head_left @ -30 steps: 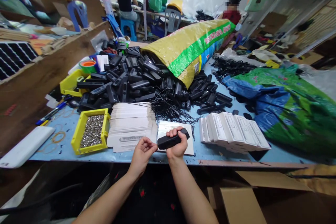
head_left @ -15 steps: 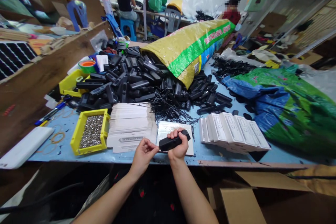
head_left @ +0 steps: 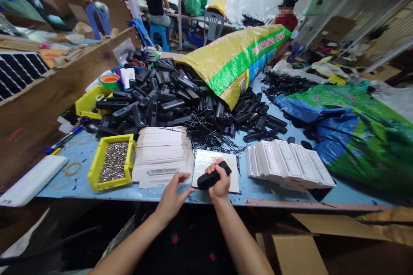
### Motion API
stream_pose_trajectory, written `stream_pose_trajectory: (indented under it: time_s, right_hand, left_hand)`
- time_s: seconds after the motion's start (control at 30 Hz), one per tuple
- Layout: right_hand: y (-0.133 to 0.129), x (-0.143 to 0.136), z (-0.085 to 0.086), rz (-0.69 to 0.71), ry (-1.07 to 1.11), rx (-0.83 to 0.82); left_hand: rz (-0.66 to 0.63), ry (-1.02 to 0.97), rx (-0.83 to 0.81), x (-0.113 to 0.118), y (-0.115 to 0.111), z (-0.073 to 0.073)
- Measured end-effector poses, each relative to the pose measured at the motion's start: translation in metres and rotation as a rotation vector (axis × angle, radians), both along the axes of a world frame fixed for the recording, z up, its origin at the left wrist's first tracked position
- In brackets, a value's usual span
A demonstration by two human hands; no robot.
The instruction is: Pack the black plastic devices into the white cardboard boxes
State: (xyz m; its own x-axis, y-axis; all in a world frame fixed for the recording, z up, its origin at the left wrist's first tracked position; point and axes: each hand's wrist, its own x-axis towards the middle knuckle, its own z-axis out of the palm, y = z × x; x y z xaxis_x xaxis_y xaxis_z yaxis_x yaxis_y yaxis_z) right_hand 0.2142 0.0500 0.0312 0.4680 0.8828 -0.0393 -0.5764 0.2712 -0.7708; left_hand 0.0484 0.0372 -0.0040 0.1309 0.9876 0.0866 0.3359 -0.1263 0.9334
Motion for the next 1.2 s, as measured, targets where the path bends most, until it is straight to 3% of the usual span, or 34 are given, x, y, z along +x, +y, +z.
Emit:
stream_pose_trajectory:
  time_s: [0.07, 0.17, 0.23, 0.3, 0.4, 0.47, 0.5, 0.57, 0.63, 0.7, 0.77, 0.83, 0.9, 0.97, 1.07, 1.13, 1.2]
  right_hand:
    - [-0.006, 0.015, -0.005, 0.024, -0.301, 0.108]
    - [-0.002, 0.038, -0.019, 0.198, -0.654, 0.141]
    - [0.009, 0.05, -0.029, 0.211, -0.586, 0.03]
    - [0.022, 0.058, -0.035, 0.049, -0.477, -0.147]
    - [0.026, 0.06, -0.031, -0.237, -0.694, -0.292]
    - [0.017, 0.049, -0.019, -0.319, -0.932, -0.157]
    - [0.01, 0.04, -0.012, -0.284, -1.031, -0.025]
    - [-0.004, 0.016, 0.004, -0.085, -1.218, 0.244]
    - [-0.012, -0.007, 0.017, 0.107, -1.385, 0.399]
    - [-0.015, -0.02, 0.022, 0.173, -1.489, 0.408]
    - [-0.016, -0.022, 0.024, 0.24, -1.539, 0.378]
    - [-0.017, -0.015, 0.024, 0.41, -1.563, 0.359]
    - [-0.018, -0.006, 0.023, 0.557, -1.513, 0.324]
    - [-0.018, -0.002, 0.021, 0.569, -1.316, 0.256]
    - [-0.013, -0.008, 0.01, 0.483, -0.69, 0.087]
    - [-0.01, -0.017, -0.001, 0.539, -0.309, -0.051]
    - [-0.009, -0.025, -0.011, 0.645, -0.17, -0.148]
  left_hand:
    - [0.011, 0.375, 0.211, -0.032, 0.01, -0.006]
    - [-0.054, 0.736, 0.302, -0.073, 0.025, -0.01]
    - [-0.109, 0.833, 0.294, -0.085, 0.033, -0.005]
    - [-0.165, 0.861, 0.245, -0.087, 0.039, 0.008]
    - [-0.343, 0.764, 0.075, -0.081, 0.045, 0.037]
    - [-0.443, 0.537, -0.082, -0.075, 0.044, 0.056]
    - [-0.483, 0.387, -0.174, -0.07, 0.042, 0.063]
    - [-0.507, 0.103, -0.32, -0.059, 0.035, 0.069]
    - [-0.452, -0.055, -0.354, -0.046, 0.027, 0.066]
    - [-0.4, -0.132, -0.312, -0.039, 0.019, 0.055]
    - [-0.445, -0.165, -0.309, -0.04, 0.013, 0.043]
    - [-0.446, -0.095, -0.294, -0.046, 0.009, 0.034]
    - [-0.372, 0.058, -0.253, -0.053, 0.006, 0.034]
    - [-0.332, 0.173, -0.192, -0.056, 0.006, 0.042]
    - [-0.421, 0.194, -0.078, -0.051, 0.009, 0.058]
    - [-0.48, 0.153, -0.033, -0.042, 0.009, 0.064]
    - [-0.527, 0.132, -0.031, -0.033, 0.01, 0.066]
